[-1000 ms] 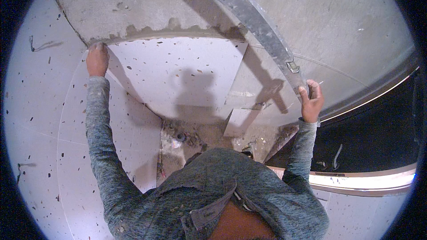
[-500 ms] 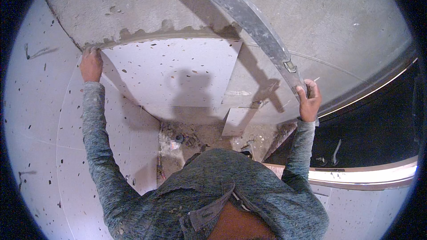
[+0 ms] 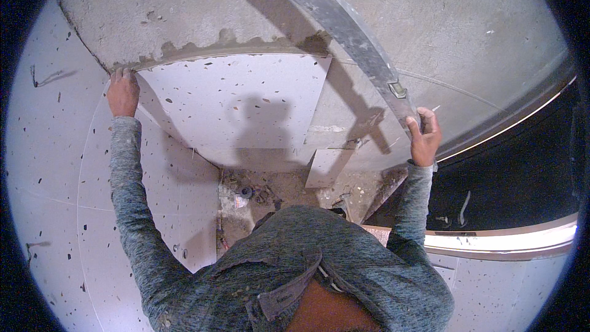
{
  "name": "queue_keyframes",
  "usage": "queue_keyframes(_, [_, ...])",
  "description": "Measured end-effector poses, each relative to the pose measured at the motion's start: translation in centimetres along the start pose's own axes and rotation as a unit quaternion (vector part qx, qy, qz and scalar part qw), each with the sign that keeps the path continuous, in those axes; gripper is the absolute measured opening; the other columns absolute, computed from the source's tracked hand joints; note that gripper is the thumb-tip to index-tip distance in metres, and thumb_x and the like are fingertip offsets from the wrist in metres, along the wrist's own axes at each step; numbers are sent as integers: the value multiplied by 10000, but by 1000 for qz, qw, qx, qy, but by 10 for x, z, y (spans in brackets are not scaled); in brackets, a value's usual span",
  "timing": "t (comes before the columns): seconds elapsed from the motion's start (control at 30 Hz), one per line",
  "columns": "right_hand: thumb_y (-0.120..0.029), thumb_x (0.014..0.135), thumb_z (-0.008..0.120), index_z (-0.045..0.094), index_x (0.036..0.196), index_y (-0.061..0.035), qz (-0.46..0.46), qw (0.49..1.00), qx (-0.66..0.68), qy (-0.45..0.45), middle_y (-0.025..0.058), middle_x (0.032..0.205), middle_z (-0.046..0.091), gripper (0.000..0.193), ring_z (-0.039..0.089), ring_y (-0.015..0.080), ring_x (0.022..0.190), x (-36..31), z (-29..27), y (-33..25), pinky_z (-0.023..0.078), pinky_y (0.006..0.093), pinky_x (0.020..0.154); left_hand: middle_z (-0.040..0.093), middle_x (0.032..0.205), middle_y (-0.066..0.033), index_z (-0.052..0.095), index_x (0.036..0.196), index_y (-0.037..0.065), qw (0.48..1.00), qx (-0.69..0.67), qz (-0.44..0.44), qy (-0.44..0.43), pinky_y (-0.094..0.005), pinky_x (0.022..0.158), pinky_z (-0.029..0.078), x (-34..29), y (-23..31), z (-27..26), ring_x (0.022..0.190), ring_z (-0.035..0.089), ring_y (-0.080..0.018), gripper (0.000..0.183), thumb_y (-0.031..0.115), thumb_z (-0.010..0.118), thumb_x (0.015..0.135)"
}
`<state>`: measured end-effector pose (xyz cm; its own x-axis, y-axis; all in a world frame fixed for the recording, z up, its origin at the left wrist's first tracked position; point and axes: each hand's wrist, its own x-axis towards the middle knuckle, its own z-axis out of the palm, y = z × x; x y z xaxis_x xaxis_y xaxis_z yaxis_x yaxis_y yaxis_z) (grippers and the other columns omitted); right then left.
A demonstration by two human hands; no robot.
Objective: The person installs a white ceiling panel by first checking its alignment with a spirit level. They then secure the panel to the ceiling using a hammer and nails, repeatedly tapping the nails into place. The person rechecks the alignment with the spirit level after securing the panel.
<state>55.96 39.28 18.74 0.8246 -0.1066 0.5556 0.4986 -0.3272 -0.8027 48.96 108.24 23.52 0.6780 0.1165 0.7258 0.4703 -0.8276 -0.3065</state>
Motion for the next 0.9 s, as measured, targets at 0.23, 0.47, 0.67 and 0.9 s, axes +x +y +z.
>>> queue_keyframes(0.23, [-40, 814, 717, 615, 1074, 11, 10, 1000, -7, -4, 99, 1080, 628, 285, 579, 204, 1044, 0, 0, 6, 446, 333, 944, 624, 1059, -135, 617, 1008, 34, 998, -4, 32, 47, -439, 825, 527, 0, -1, 6, 1008, 599, -323, 195, 154, 579, 860])
queue_keyframes(0.47, [-48, 815, 721, 611, 1087, 15, 20, 1000, 5, -2, 106, 1088, 625, 300, 578, 210, 1061, 0, 1, 5, 443, 337, 955, 628, 1005, -141, 632, 990, 59, 998, -33, 9, 59, -448, 804, 518, 1, 0, 20, 974, 604, -329, 205, 215, 621, 856])
queue_keyframes(0.67, [-78, 823, 721, 614, 1074, 18, 11, 1000, -10, -3, 100, 1082, 624, 289, 575, 206, 1056, 1, -2, 5, 443, 335, 952, 638, 917, -138, 629, 910, 67, 993, -51, -47, 99, -441, 718, 535, 1, 1, 36, 873, 639, -329, 188, 250, 632, 866])
queue_keyframes(0.9, [-99, 822, 723, 617, 1071, 21, 16, 1000, -10, -1, 99, 1067, 629, 296, 578, 199, 1043, 1, 0, 2, 445, 333, 946, 634, 935, -167, 618, 908, 42, 990, -88, -79, 77, -462, 731, 525, -3, 8, 25, 862, 638, -370, 197, 237, 596, 898])
